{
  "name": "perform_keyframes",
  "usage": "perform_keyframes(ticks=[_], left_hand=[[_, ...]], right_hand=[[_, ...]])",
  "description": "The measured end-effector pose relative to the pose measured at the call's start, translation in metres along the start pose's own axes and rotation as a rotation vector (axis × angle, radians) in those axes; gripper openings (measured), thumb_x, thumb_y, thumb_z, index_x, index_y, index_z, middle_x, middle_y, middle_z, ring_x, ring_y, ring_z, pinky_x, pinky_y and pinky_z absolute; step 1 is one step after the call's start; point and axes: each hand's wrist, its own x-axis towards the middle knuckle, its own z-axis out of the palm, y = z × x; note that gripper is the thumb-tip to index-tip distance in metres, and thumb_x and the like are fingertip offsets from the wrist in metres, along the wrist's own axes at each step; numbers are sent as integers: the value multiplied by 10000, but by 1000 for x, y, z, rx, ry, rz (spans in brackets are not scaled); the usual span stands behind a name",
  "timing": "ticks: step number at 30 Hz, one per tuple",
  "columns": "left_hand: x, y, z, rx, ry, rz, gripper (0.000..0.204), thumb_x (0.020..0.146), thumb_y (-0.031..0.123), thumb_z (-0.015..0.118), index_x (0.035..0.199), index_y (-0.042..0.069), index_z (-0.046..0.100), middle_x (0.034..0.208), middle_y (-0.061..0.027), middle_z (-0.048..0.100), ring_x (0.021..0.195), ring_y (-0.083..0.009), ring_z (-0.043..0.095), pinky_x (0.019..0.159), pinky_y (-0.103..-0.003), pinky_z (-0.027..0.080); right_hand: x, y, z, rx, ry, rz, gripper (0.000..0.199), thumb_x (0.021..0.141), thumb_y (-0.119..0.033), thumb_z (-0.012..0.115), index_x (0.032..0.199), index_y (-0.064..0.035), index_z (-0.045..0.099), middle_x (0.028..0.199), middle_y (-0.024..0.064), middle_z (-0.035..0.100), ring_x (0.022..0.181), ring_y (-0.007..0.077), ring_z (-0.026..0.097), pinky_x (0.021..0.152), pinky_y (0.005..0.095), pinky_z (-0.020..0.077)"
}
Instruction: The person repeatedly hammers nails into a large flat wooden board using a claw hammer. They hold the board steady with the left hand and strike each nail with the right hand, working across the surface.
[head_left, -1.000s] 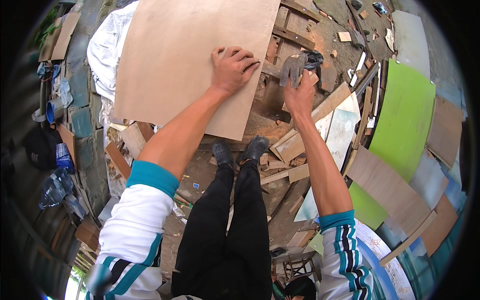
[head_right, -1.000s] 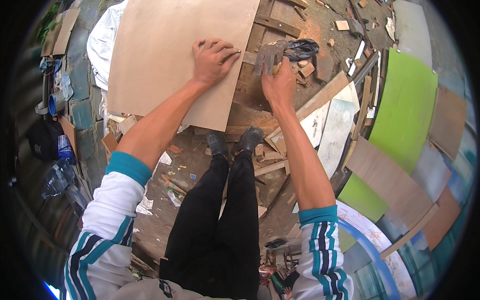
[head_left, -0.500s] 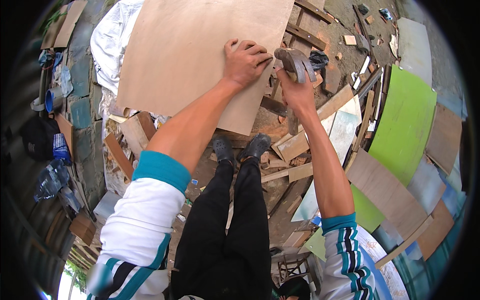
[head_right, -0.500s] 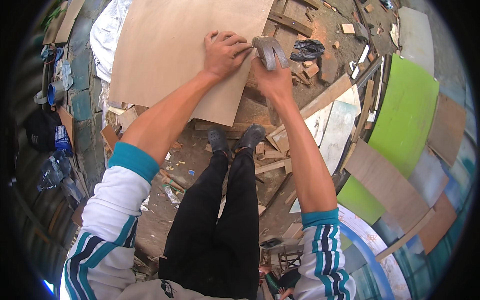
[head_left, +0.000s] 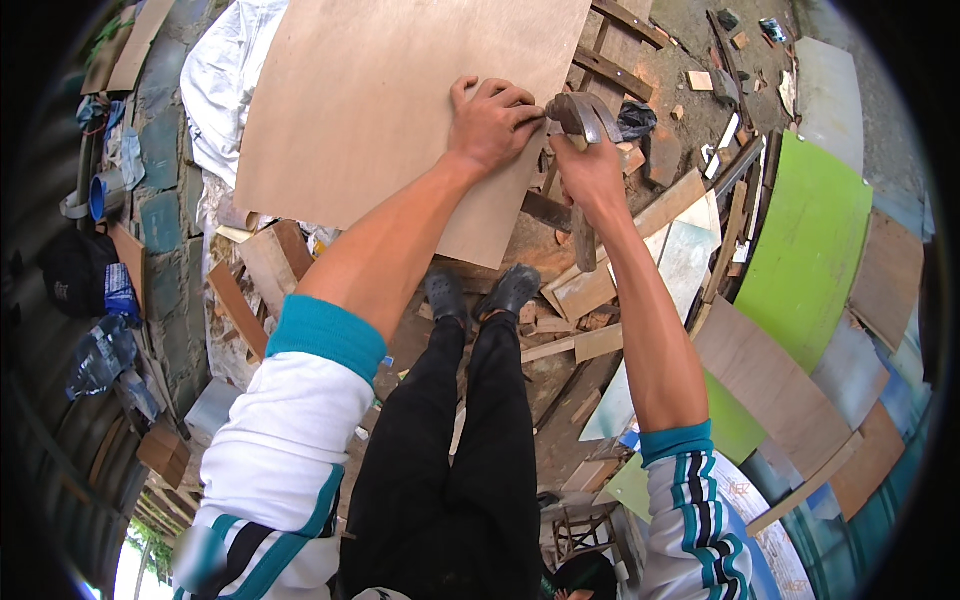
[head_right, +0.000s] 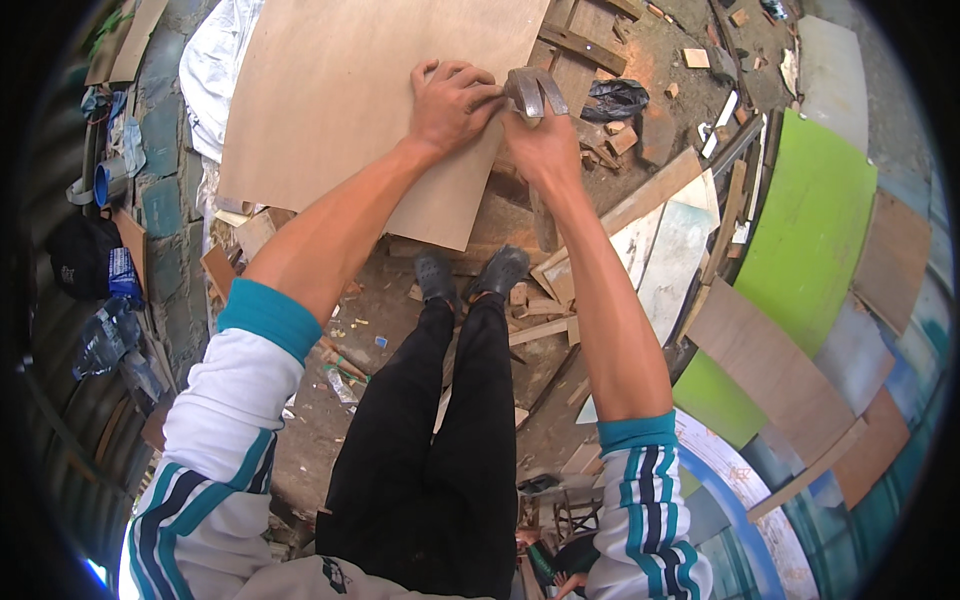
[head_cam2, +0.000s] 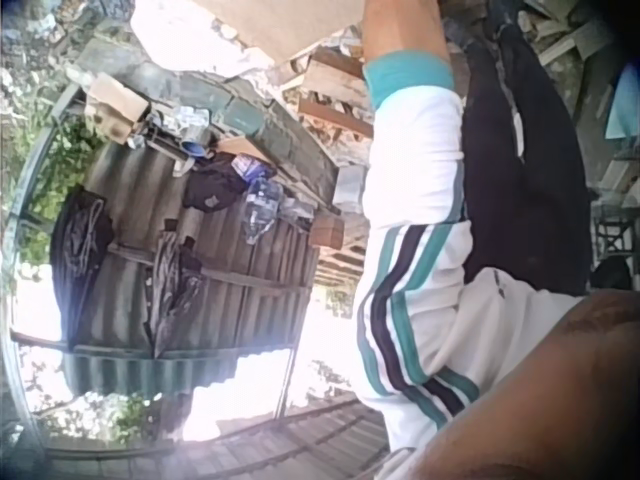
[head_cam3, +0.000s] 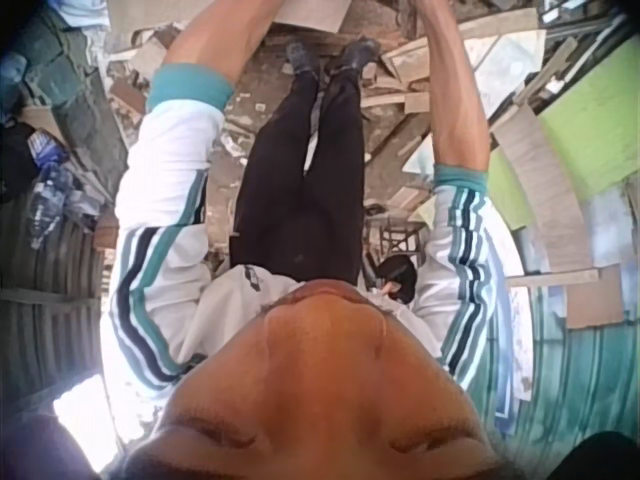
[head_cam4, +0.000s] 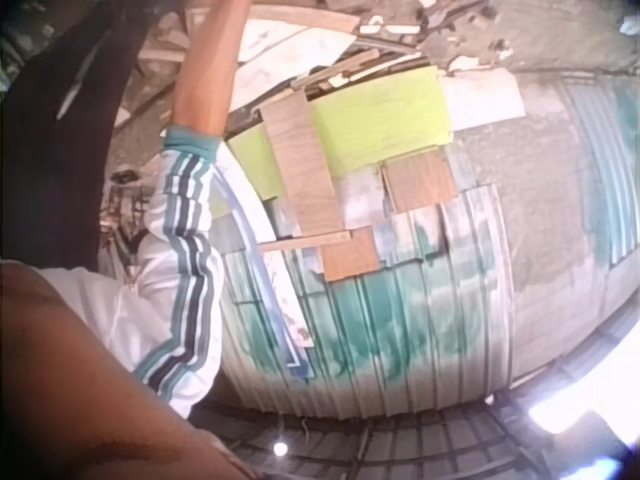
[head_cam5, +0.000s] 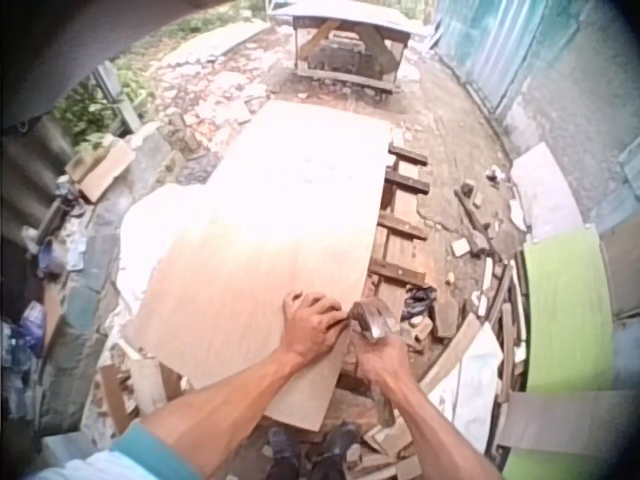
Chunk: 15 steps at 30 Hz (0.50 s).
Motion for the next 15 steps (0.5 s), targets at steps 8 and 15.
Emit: perform_keyframes(ticks=[8, 15], left_hand=[[-14, -31, -19, -13, -60, -69, 268, 935, 272, 666, 1195, 230, 718, 1270, 12, 661, 1291, -192, 532, 1137, -550, 266], [-46, -14, -46, 276, -126, -152, 470, 980, 420, 563, 1434, 295, 565, 1572, -16, 440, 1466, -272, 364, 1200, -591, 192]], right_hand=[[-12, -5, -14, -48, 64, 30, 294, 862, -230, 690, 1084, -37, 695, 616, 72, 642, 490, 169, 607, 486, 329, 469], [-40, -11, 3, 257, 169, -109, 314, 964, -315, 701, 940, -4, 658, 583, 17, 556, 451, 123, 529, 416, 311, 402]])
